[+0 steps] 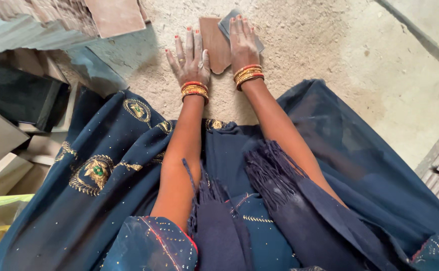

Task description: The person sits on the floor and sands multiple small, brown, arched tiles using a sanding block. They hold each tile with one hand and rub the surface with the sanding block in the other hand, repeating the process for several tiles.

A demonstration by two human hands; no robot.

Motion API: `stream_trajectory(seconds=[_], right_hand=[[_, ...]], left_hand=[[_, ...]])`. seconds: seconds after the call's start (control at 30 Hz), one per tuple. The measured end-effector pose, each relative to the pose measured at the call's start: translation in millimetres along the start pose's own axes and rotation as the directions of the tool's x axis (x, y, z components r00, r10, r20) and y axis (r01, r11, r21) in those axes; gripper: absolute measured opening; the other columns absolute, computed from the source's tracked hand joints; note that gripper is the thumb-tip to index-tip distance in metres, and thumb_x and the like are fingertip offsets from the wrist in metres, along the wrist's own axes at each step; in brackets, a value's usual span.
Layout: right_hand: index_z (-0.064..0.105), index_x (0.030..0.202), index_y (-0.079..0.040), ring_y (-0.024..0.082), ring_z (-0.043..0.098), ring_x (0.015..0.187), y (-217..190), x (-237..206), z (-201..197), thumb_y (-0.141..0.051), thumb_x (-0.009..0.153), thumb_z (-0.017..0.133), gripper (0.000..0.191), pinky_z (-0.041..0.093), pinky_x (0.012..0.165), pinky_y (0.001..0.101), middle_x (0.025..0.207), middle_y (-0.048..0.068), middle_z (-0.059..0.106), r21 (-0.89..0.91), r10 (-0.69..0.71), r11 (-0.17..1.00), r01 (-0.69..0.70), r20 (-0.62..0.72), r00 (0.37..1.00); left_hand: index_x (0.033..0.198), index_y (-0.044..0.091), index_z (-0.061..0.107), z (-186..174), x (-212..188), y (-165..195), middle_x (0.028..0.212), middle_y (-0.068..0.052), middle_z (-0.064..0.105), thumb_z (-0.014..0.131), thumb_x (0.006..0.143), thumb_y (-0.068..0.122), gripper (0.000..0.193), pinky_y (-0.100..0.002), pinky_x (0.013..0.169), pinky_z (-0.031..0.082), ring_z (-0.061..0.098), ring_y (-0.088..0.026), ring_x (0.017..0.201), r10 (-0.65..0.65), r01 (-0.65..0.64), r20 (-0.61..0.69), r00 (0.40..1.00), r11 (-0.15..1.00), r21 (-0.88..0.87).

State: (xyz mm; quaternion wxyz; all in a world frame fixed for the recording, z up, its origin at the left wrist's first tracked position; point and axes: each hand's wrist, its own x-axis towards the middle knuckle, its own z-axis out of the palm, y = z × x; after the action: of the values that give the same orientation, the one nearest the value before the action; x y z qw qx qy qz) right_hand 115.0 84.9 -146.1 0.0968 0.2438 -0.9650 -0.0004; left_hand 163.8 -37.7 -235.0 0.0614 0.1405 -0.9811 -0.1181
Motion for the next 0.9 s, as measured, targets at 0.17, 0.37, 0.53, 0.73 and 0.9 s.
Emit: stream_trajectory(seconds=[0.17, 0.37, 0.53, 0.73, 0.9], right_hand=[[0.041, 0.155, 0.001, 0.033, 0.048, 0.143, -17.2, -40.6, -5.4, 0.008, 0.094, 0.062, 0.065, 0.046, 0.117, 0.0454, 0.157, 0.021, 0.047, 0.103, -0.005, 0.995, 0.006, -0.012, 1.000], [0.037, 0.158, 0.002, 0.032, 0.043, 0.148, -3.9, -39.3, 2.3, 0.014, 0.094, 0.057, 0.068, 0.042, 0.123, 0.0434, 0.160, 0.020, 0.042, 0.168, -0.012, 0.986, 0.004, 0.051, 0.999], [0.040, 0.155, -0.007, 0.030, 0.044, 0.147, 13.6, -4.3, 9.2, 0.032, 0.077, 0.044, 0.087, 0.043, 0.112, 0.0349, 0.162, 0.015, 0.041, 0.114, 0.087, 0.988, -0.108, 0.174, 0.981], [0.040, 0.158, 0.000, 0.031, 0.042, 0.148, 0.8, -24.5, 2.2, 0.015, 0.093, 0.057, 0.068, 0.045, 0.121, 0.0416, 0.164, 0.017, 0.038, 0.071, 0.012, 0.997, -0.016, 0.058, 0.998], [0.042, 0.156, 0.001, 0.033, 0.039, 0.150, -8.4, -21.4, -4.7, 0.011, 0.094, 0.055, 0.064, 0.039, 0.122, 0.0414, 0.162, 0.019, 0.040, 0.085, 0.018, 0.996, -0.030, 0.145, 0.989]], left_hand=[[0.164, 0.029, 0.036, 3.0, -4.2, -1.1, 0.172, 0.008, 0.018, 0.040, 0.112, 0.043, 0.054, -0.059, 0.127, 0.003, 0.015, -0.024, 0.159, 0.002, -0.003, -0.039, 0.999, 0.999, -0.035], [0.163, 0.029, 0.036, 3.7, -4.2, -0.1, 0.171, 0.008, 0.021, 0.041, 0.112, 0.041, 0.053, -0.060, 0.127, 0.004, 0.016, -0.025, 0.158, 0.003, -0.004, -0.063, 0.998, 1.000, -0.015], [0.163, 0.029, 0.037, -2.7, -2.1, 0.4, 0.171, 0.008, 0.022, 0.041, 0.113, 0.041, 0.052, -0.058, 0.127, 0.006, 0.018, -0.024, 0.158, -0.006, 0.004, -0.055, 0.998, 0.999, -0.043], [0.163, 0.028, 0.037, -4.1, -2.4, 1.9, 0.170, 0.007, 0.021, 0.041, 0.111, 0.040, 0.054, -0.059, 0.126, 0.006, 0.018, -0.024, 0.158, -0.022, 0.023, 0.017, 1.000, 0.998, -0.061], [0.163, 0.030, 0.036, 0.7, -2.3, 0.9, 0.171, 0.009, 0.019, 0.041, 0.111, 0.041, 0.053, -0.058, 0.127, 0.005, 0.018, -0.023, 0.158, -0.007, 0.005, -0.064, 0.998, 0.999, -0.034]])
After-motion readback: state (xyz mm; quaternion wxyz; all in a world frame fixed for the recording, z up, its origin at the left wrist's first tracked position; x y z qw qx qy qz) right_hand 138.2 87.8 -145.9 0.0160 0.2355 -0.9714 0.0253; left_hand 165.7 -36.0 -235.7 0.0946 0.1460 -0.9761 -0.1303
